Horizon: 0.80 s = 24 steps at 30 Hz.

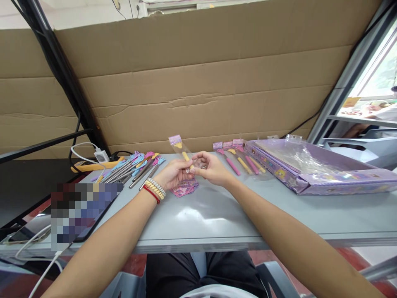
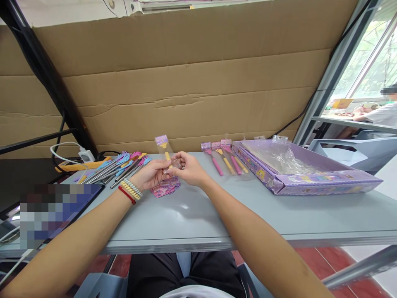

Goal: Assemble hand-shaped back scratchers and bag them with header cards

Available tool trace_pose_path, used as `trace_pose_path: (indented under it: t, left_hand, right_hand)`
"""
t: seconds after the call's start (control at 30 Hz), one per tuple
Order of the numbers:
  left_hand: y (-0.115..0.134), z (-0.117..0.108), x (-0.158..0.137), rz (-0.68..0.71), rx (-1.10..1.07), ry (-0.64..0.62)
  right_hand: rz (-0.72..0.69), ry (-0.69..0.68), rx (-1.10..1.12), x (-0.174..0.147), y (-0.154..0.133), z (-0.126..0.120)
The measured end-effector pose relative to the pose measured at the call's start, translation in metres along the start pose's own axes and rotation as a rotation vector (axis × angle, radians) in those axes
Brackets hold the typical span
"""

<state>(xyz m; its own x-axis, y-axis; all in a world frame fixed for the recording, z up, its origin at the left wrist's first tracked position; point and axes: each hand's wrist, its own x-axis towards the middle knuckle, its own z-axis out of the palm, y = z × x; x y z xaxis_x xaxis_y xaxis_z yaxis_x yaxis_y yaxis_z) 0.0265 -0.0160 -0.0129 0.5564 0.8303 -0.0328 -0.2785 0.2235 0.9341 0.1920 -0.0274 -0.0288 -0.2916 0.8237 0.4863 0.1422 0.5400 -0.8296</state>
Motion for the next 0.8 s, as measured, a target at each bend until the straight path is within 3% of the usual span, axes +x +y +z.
trace_pose_path:
  t: [0.17, 0.3, 0.5, 0.8]
  left_hand:
    - [-0.0014, -0.0033, 0.0003, -0.112, 0.071, -0.024]
    - [-0.0022, -0.0025, 0.0012, -0.108, 0.053, -0.025]
    - [-0.0014, 0.0015, 0.0003, -0.095, 0.075, -0.006]
    - [-0.0047, 0.0002, 0.0019, -0.067, 0.192, 0.063]
  right_hand:
    - [-0.042, 0.025, -0.126, -0.0008, 0.001, 0.0016]
    - [-0.039, 0.013, -0.188, -0.0017, -0.001, 0.0016]
    - [0.012, -0.052, -0.067, -0.0017, -0.0015, -0.0026]
    - [0.194, -0.01, 0.041, 0.002, -0.0049, -0.0002]
